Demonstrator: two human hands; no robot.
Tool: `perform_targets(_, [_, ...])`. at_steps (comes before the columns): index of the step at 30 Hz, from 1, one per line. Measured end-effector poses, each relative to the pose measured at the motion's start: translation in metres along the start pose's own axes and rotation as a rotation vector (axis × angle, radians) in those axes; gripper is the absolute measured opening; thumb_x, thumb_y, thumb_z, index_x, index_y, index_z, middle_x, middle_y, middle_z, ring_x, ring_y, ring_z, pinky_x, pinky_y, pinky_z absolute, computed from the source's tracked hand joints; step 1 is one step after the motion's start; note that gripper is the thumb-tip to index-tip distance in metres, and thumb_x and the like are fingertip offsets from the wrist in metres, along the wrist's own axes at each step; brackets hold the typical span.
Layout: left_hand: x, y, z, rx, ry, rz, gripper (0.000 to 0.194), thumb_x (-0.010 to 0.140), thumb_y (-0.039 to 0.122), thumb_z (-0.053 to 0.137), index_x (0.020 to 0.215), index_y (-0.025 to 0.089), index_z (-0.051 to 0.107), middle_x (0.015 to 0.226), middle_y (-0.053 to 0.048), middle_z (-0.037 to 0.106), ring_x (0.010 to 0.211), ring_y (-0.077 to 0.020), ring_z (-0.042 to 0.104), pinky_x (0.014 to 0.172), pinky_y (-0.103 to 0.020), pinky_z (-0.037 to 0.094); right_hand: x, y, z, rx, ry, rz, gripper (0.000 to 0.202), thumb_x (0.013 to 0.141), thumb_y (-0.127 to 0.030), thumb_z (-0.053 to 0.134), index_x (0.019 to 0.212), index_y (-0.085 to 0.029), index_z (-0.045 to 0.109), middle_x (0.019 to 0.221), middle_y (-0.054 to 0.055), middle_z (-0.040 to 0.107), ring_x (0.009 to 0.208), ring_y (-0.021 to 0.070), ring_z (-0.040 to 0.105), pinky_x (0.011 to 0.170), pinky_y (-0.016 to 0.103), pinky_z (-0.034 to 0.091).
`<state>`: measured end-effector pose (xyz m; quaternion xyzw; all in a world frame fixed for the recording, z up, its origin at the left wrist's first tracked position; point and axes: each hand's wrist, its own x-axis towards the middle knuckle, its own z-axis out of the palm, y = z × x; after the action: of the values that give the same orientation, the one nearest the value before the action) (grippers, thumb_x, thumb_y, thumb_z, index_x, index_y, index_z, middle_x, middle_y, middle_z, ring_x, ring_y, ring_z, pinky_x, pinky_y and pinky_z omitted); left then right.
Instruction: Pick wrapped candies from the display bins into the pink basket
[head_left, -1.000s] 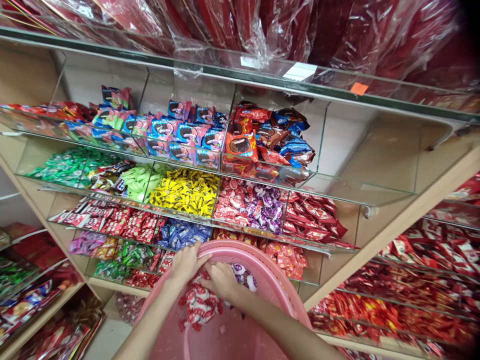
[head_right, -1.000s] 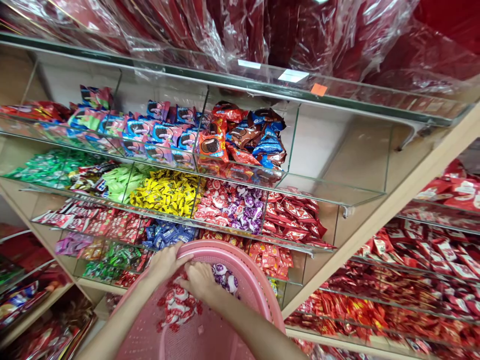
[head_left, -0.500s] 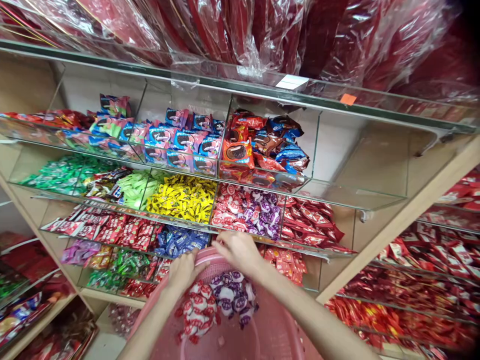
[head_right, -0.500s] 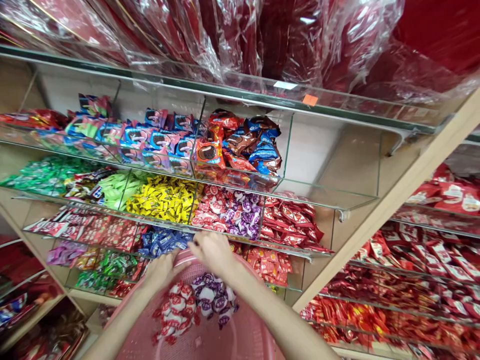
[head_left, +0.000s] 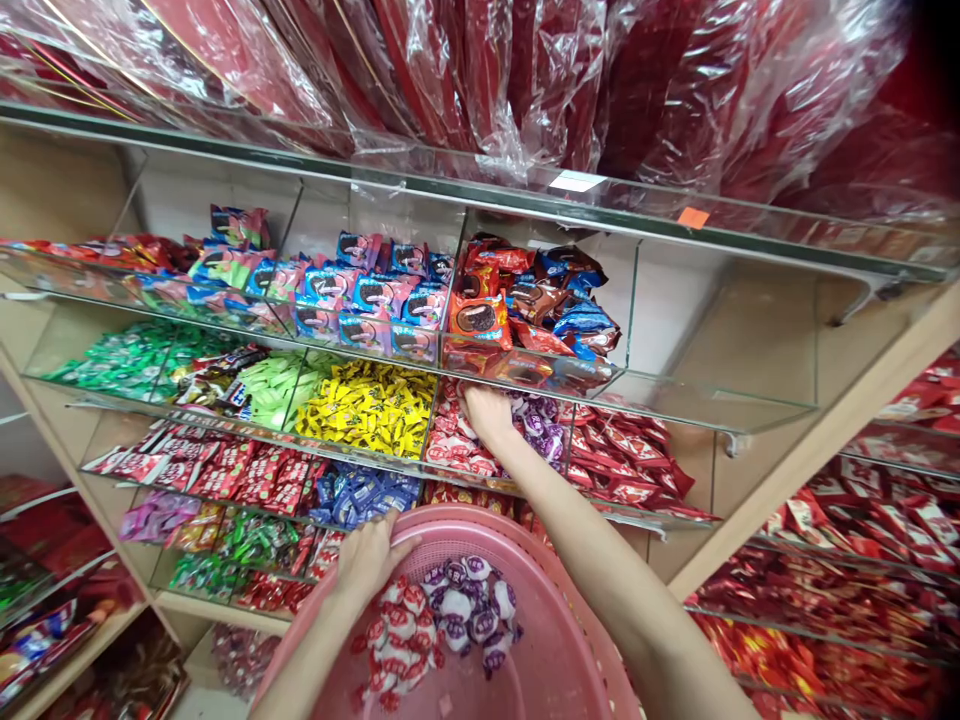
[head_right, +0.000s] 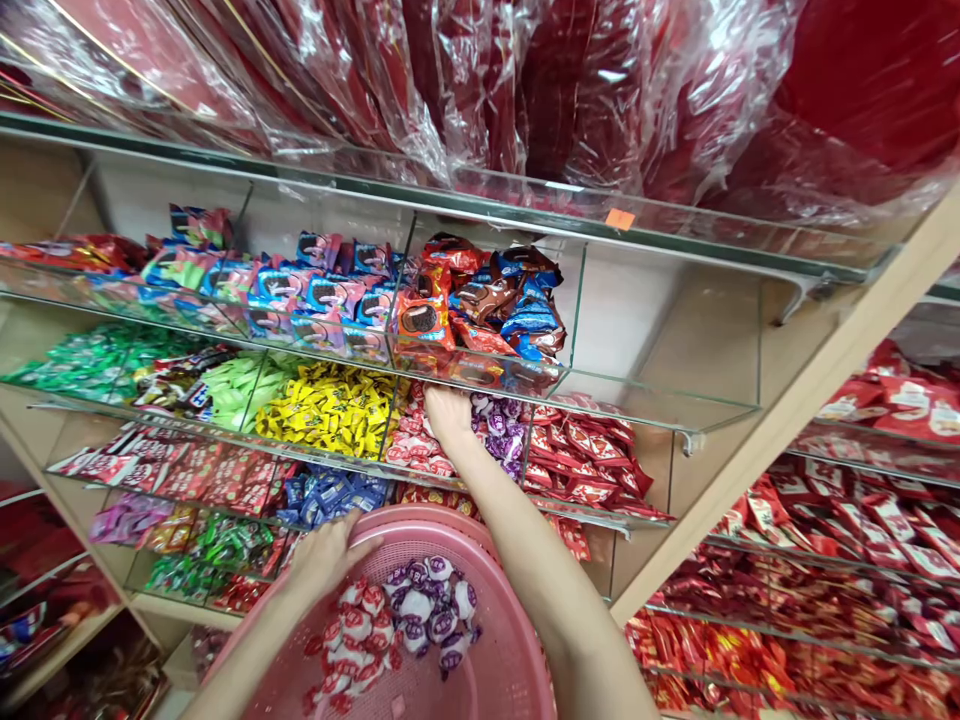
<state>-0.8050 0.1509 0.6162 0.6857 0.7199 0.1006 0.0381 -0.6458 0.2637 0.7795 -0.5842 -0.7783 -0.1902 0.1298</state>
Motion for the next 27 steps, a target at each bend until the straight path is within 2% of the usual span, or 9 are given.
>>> perform_targets(4, [0.000, 0.000, -0.001, 0.007, -0.009, -0.008, 0.062, 0.081, 0.062, 0.020, 0.115, 0.019, 0.049, 0.093, -0.012, 0.065, 0.088, -0.0286, 0.061, 0.072, -0.037, 0.045, 0.000, 0.000, 0.000, -0.007, 0.007, 0.002, 0.028, 0.090, -0.022, 0.035, 0.097, -0.012, 0.061, 0.092, 0.016, 0.065, 0.085, 0.0244, 0.063, 0.068, 0.031, 0.048])
perform_targets(9, [0.000, 0.000, -0.001, -0.008, -0.011, -0.008, 0.063, 0.080, 0.063, 0.022, 0.117, 0.019, 0.048, 0.095, -0.012, 0.065, 0.089, -0.0286, 0.061, 0.072, -0.037, 0.045, -0.007, 0.001, -0.003, -0.014, 0.004, -0.003, 0.030, 0.091, -0.028, 0.033, 0.096, -0.015, 0.059, 0.087, 0.014, 0.066, 0.078, 0.0227, 0.064, 0.065, 0.029, 0.047])
perform_targets(15, [0.000, -0.001, 0.000, -0.002, -0.019, -0.006, 0.063, 0.078, 0.064, 0.026, 0.116, 0.019, 0.048, 0.096, -0.012, 0.065, 0.090, -0.0285, 0.061, 0.071, -0.036, 0.045, -0.009, 0.001, -0.006, -0.018, -0.012, -0.019, 0.028, 0.090, -0.031, 0.034, 0.095, -0.016, 0.057, 0.090, 0.013, 0.065, 0.081, 0.0224, 0.064, 0.065, 0.028, 0.046])
perform_targets(21, [0.000, -0.001, -0.001, -0.006, -0.019, -0.002, 0.062, 0.080, 0.063, 0.020, 0.113, 0.019, 0.050, 0.096, -0.012, 0.065, 0.089, -0.0286, 0.061, 0.070, -0.036, 0.044, -0.013, 0.003, -0.007, -0.016, -0.030, -0.046, 0.030, 0.092, -0.031, 0.029, 0.107, -0.019, 0.052, 0.094, 0.012, 0.065, 0.084, 0.0231, 0.063, 0.068, 0.030, 0.044])
perform_targets(27, [-0.001, 0.003, -0.005, 0.000, -0.040, -0.006, 0.060, 0.081, 0.061, 0.022, 0.113, 0.019, 0.050, 0.094, -0.014, 0.064, 0.089, -0.0274, 0.060, 0.072, -0.035, 0.043, -0.039, 0.005, -0.014, 0.103, 0.087, -0.095, 0.035, 0.093, -0.038, 0.026, 0.118, -0.021, 0.044, 0.097, 0.008, 0.066, 0.083, 0.0224, 0.063, 0.065, 0.028, 0.042])
